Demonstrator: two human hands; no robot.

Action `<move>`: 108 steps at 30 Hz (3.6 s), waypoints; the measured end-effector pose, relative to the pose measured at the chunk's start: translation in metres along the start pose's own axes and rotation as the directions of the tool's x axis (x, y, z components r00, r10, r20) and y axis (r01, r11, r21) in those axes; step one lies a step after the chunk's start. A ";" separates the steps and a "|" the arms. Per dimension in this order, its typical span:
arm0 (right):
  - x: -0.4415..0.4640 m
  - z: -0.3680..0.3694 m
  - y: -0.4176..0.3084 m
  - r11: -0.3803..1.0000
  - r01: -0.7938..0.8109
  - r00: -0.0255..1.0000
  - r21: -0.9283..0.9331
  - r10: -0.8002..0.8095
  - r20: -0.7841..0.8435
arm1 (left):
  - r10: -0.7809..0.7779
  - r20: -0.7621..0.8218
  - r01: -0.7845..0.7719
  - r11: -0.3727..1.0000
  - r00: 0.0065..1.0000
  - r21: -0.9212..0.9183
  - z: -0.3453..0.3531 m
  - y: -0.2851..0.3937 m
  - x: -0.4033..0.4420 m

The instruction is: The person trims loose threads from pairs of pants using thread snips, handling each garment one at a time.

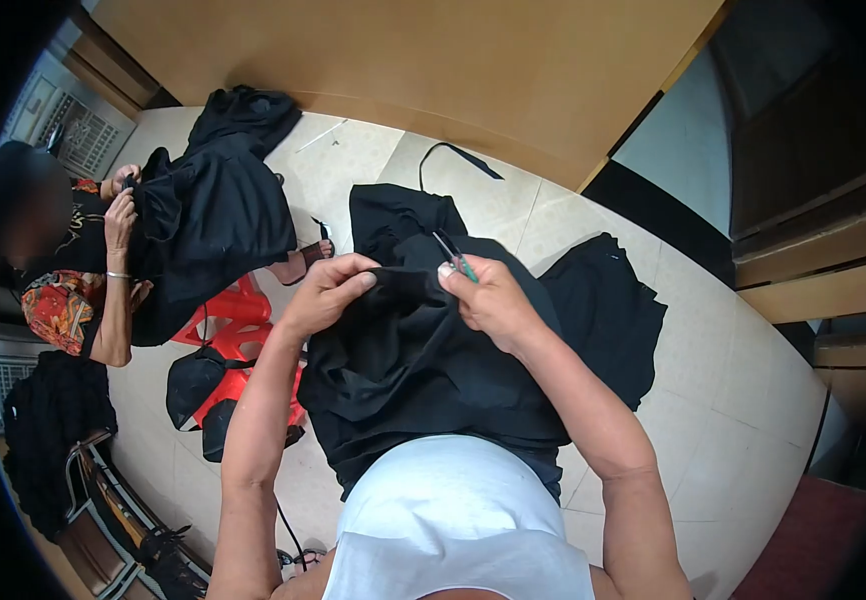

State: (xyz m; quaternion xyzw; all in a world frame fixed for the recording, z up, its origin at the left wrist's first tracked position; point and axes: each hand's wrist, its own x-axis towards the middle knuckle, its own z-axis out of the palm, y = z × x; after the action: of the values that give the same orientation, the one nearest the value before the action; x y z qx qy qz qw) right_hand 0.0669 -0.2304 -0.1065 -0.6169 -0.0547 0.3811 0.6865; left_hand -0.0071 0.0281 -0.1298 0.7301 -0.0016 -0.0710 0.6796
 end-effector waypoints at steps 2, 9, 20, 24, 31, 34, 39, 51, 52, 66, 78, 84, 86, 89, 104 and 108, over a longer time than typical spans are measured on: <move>-0.010 -0.008 -0.007 0.996 -0.014 1.000 0.093 0.011 0.028 | 0.002 0.002 -0.002 0.999 1.000 -0.043 0.006 0.016 -0.007; -0.045 -0.010 -0.014 0.993 0.070 0.997 0.094 -0.067 -0.028 | 0.005 0.000 -0.005 0.976 1.000 -0.216 0.026 0.043 -0.024; -0.058 -0.007 -0.025 0.997 0.067 0.998 0.027 -0.067 0.000 | 0.058 -0.004 -0.058 0.995 0.998 -0.086 0.040 0.066 -0.037; -0.059 -0.005 -0.029 0.995 0.087 0.996 -0.039 -0.086 0.027 | 0.054 0.087 -0.055 0.998 0.995 0.010 0.039 0.062 -0.037; -0.061 -0.010 -0.030 0.973 0.144 0.989 -0.179 -0.136 0.057 | 0.021 0.077 -0.012 0.993 0.997 -0.119 0.044 0.045 -0.037; -0.057 -0.012 -0.024 0.935 0.227 0.974 -0.272 -0.220 0.055 | 0.028 0.051 -0.020 0.987 0.998 -0.159 0.045 0.035 -0.039; -0.052 -0.008 -0.025 0.696 0.438 0.875 -0.569 -0.476 0.090 | 0.053 0.006 -0.051 0.980 0.999 -0.195 0.043 0.026 -0.041; -0.063 0.016 -0.026 0.268 0.538 0.756 -0.799 -0.572 0.318 | 0.044 0.043 -0.026 0.934 0.998 -0.356 0.044 0.041 -0.042; -0.065 0.015 -0.024 0.270 0.537 0.758 -0.799 -0.570 0.317 | 0.041 0.043 -0.023 0.934 0.998 -0.358 0.043 0.042 -0.043; -0.073 0.021 -0.013 0.176 0.569 0.718 -0.803 -0.582 0.381 | -0.158 -0.117 0.119 0.952 0.981 -0.283 0.041 0.048 -0.051; -0.068 0.020 -0.010 0.114 0.522 0.713 -0.845 -0.602 0.359 | -0.171 -0.127 0.116 0.928 0.977 -0.355 0.050 0.052 -0.050; -0.068 0.020 -0.011 0.133 0.520 0.713 -0.844 -0.611 0.344 | -0.179 -0.128 0.117 0.916 0.975 -0.384 0.051 0.052 -0.049; -0.066 0.022 -0.011 0.150 0.525 0.714 -0.837 -0.614 0.338 | -0.184 -0.123 0.127 0.921 0.975 -0.368 0.050 0.052 -0.049; -0.065 0.022 -0.010 0.152 0.528 0.712 -0.836 -0.616 0.338 | -0.183 -0.122 0.125 0.916 0.975 -0.381 0.050 0.052 -0.048; -0.068 0.021 -0.006 0.174 0.545 0.700 -0.820 -0.633 0.331 | -0.204 -0.111 0.139 0.895 0.973 -0.424 0.057 0.051 -0.050; -0.068 0.022 -0.005 0.191 0.548 0.702 -0.814 -0.635 0.323 | -0.210 -0.108 0.145 0.891 0.972 -0.430 0.057 0.052 -0.051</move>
State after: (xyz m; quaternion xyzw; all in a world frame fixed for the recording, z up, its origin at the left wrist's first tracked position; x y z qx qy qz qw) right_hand 0.0095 -0.2522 -0.0703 -0.8187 -0.4427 -0.0242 0.3648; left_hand -0.0584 -0.0272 -0.0769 0.5673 0.1323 -0.0758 0.8093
